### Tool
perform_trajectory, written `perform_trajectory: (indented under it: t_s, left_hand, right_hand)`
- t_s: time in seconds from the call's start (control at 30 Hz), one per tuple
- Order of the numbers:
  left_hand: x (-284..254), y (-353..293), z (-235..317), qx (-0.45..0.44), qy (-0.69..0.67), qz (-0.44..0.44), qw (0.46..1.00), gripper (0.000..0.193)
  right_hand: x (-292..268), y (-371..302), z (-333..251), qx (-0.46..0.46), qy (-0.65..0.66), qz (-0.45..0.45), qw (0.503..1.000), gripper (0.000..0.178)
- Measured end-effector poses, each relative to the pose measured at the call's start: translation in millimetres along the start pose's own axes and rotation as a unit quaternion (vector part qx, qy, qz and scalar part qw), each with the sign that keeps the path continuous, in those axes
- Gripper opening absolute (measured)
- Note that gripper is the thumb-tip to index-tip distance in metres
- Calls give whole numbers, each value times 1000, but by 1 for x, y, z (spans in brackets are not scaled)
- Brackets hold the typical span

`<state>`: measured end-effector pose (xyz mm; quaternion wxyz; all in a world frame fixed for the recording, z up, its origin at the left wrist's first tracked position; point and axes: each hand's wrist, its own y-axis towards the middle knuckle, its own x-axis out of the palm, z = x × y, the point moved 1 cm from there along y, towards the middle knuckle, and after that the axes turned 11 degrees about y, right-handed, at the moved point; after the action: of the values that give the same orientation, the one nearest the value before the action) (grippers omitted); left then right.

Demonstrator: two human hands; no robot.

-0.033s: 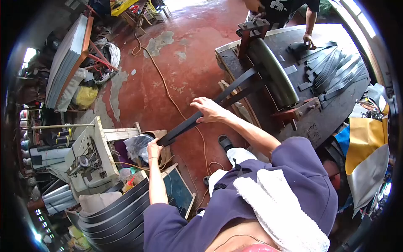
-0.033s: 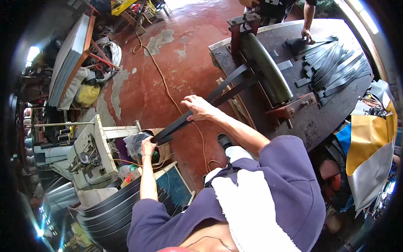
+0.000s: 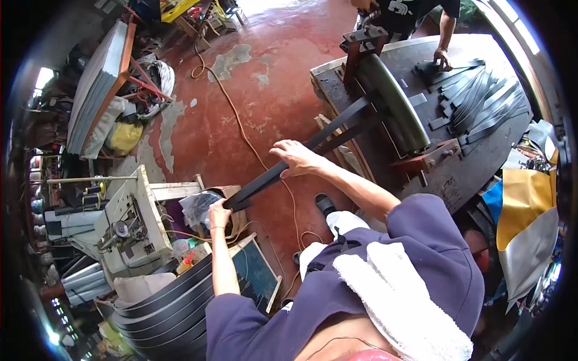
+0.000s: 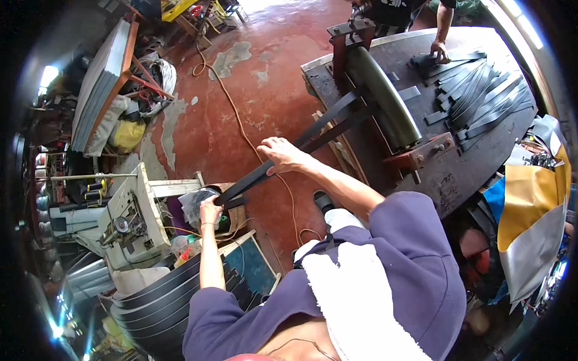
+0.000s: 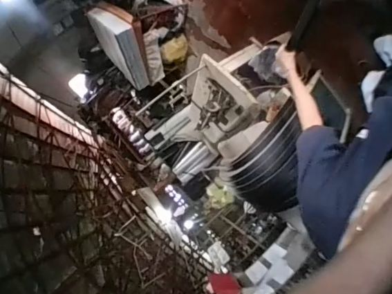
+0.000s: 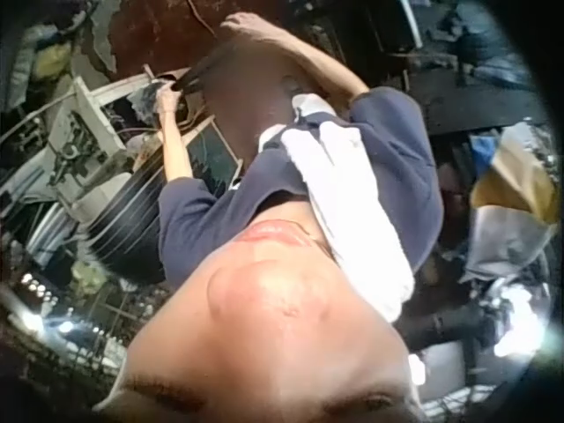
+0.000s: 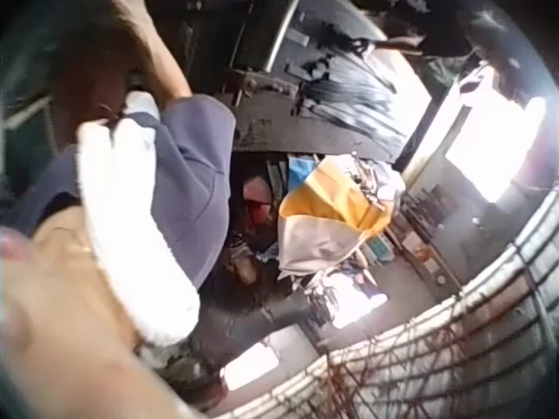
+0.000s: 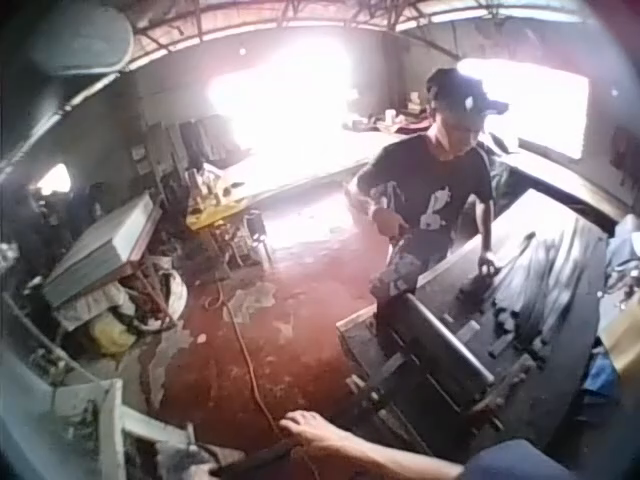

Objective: Operating a manual leather splitting machine to process long leather straps and coiling them.

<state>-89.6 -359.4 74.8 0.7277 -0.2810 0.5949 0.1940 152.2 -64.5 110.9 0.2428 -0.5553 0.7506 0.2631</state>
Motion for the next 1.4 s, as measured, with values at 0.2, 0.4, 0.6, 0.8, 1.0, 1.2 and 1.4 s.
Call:
perform_trajectory:
  t_s: [0.2, 0.4, 0.6, 0.8, 1.0, 1.2, 1.4]
  left_hand:
    - [-118, -50, -2, -15, 28, 8, 999, 38]
    - [-216, -97, 13, -33, 6, 11, 999, 42]
    - [-288, -148, 10, 38, 116, 81, 989, 42]
    - [-354, -206, 27, 26, -17, 79, 996, 48]
    - [-427, -324, 45, 8, -19, 66, 998, 49]
    - [-506, -512, 29, -77, -4, 14, 997, 51]
    - [-569, -621, -30, -345, -11, 45, 937, 50]
  right_hand:
    - [56, 29, -38, -44, 19, -135, 990, 97]
    - [68, 44, -85, -133, 40, -53, 989, 77]
    - [70, 60, -139, -137, 165, -76, 974, 41]
    - [57, 38, -166, -126, 270, -91, 950, 37]
    - [17, -2, -214, -184, 359, -34, 914, 50]
    - [-6, -7, -335, -295, 306, -87, 901, 78]
    - [70, -29, -470, -254, 438, -246, 826, 54]
